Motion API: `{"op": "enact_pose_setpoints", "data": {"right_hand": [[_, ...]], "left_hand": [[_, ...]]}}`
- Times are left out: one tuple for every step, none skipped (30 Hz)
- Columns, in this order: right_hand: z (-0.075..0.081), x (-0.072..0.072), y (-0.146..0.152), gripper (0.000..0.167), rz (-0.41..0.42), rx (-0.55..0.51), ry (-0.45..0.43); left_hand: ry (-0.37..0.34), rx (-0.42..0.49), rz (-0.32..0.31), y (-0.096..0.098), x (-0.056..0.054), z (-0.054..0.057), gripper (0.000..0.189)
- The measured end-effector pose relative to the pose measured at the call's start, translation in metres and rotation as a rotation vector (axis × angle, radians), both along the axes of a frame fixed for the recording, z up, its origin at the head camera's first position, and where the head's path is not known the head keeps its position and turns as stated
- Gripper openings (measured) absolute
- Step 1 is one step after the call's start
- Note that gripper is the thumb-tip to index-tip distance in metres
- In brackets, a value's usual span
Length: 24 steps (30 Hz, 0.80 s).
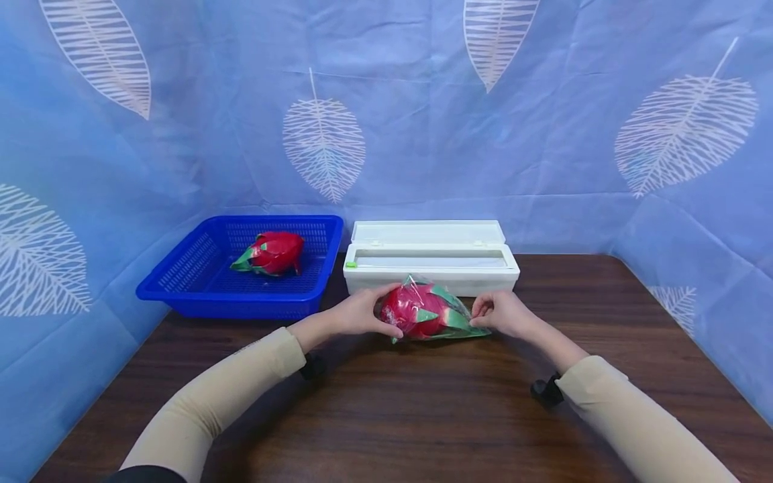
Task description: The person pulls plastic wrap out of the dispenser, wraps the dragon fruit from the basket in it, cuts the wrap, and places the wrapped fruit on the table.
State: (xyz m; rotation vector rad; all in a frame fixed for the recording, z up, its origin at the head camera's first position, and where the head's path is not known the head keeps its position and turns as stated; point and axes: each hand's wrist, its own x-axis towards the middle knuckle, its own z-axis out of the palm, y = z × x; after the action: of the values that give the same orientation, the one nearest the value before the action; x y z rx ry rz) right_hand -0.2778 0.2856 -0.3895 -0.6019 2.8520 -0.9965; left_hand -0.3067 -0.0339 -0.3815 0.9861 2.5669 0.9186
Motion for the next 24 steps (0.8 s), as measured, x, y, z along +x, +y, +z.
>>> {"op": "enact_pose_setpoints", "data": {"right_hand": [[0.002, 0.000, 0.000, 0.008, 0.006, 0.015, 0.000], [0.005, 0.001, 0.001, 0.007, 0.020, 0.029, -0.001], [0.008, 0.001, 0.001, 0.005, 0.038, 0.043, -0.003], [0.012, 0.002, 0.002, 0.005, 0.056, 0.060, -0.004], [0.016, 0.002, 0.004, 0.008, 0.073, 0.075, 0.000], [0.020, 0.003, 0.005, 0.011, 0.088, 0.088, 0.004], [0.023, 0.003, 0.006, 0.014, 0.098, 0.100, 0.013], [0.027, 0.004, 0.006, 0.018, 0.104, 0.104, 0.024], [0.030, 0.005, 0.006, 0.021, 0.102, 0.103, 0.033], [0.032, 0.006, 0.005, 0.026, 0.106, 0.090, 0.041], [0.033, 0.006, 0.004, 0.032, 0.113, 0.072, 0.050], [0.035, 0.007, 0.001, 0.038, 0.122, 0.047, 0.049], [0.035, 0.007, -0.002, 0.046, 0.131, 0.029, 0.050], [0.036, 0.008, -0.005, 0.055, 0.138, 0.012, 0.043], [0.036, 0.008, -0.009, 0.063, 0.148, 0.001, 0.038], [0.035, 0.007, -0.013, 0.070, 0.162, -0.009, 0.035], [0.034, 0.006, -0.017, 0.076, 0.171, -0.009, 0.033], [0.033, 0.005, -0.022, 0.081, 0.184, -0.012, 0.032], [0.032, 0.003, -0.026, 0.084, 0.194, -0.009, 0.035], [0.030, 0.001, -0.029, 0.086, 0.206, -0.013, 0.035], [0.028, -0.001, -0.032, 0.088, 0.220, -0.020, 0.041], [0.026, -0.003, -0.035, 0.090, 0.233, -0.031, 0.042], [0.024, -0.005, -0.037, 0.091, 0.243, -0.041, 0.040], [0.022, -0.007, -0.039, 0.091, 0.252, -0.050, 0.037]], "left_hand": [[0.001, -0.001, -0.006, 0.000, 0.000, 0.000, 0.095], [0.003, -0.004, -0.013, 0.000, 0.000, 0.001, 0.095], [0.008, -0.008, -0.019, -0.001, 0.000, 0.001, 0.095], [0.013, -0.013, -0.024, -0.001, 0.000, 0.002, 0.094], [0.018, -0.013, -0.032, -0.001, 0.000, 0.002, 0.094], [0.026, -0.014, -0.037, -0.002, 0.000, 0.002, 0.093], [0.031, -0.018, -0.042, -0.003, 0.000, 0.002, 0.094], [0.035, -0.018, -0.046, -0.003, 0.000, 0.002, 0.093], [0.038, -0.019, -0.049, -0.004, 0.000, 0.002, 0.093], [0.038, -0.019, -0.051, -0.005, 0.000, 0.001, 0.093], [0.037, -0.017, -0.051, -0.006, 0.000, 0.001, 0.092], [0.034, -0.018, -0.047, -0.007, 0.000, 0.000, 0.092], [0.026, -0.013, -0.045, -0.008, 0.001, 0.000, 0.091], [0.014, -0.002, -0.044, -0.009, 0.001, 0.000, 0.090], [0.003, 0.006, -0.041, -0.010, 0.001, -0.001, 0.089], [-0.008, 0.014, -0.039, -0.010, 0.002, -0.001, 0.089], [-0.025, 0.020, -0.033, -0.010, 0.002, -0.002, 0.088], [-0.044, 0.023, -0.026, -0.011, 0.003, -0.003, 0.088], [-0.062, 0.027, -0.023, -0.011, 0.003, -0.003, 0.088], [-0.079, 0.029, -0.017, -0.011, 0.003, -0.005, 0.088], [-0.091, 0.028, -0.010, -0.011, 0.004, -0.005, 0.089], [-0.102, 0.026, -0.006, -0.011, 0.004, -0.006, 0.089], [-0.111, 0.024, -0.003, -0.010, 0.005, -0.007, 0.089], [-0.110, 0.025, -0.003, -0.010, 0.005, -0.008, 0.089]]}}
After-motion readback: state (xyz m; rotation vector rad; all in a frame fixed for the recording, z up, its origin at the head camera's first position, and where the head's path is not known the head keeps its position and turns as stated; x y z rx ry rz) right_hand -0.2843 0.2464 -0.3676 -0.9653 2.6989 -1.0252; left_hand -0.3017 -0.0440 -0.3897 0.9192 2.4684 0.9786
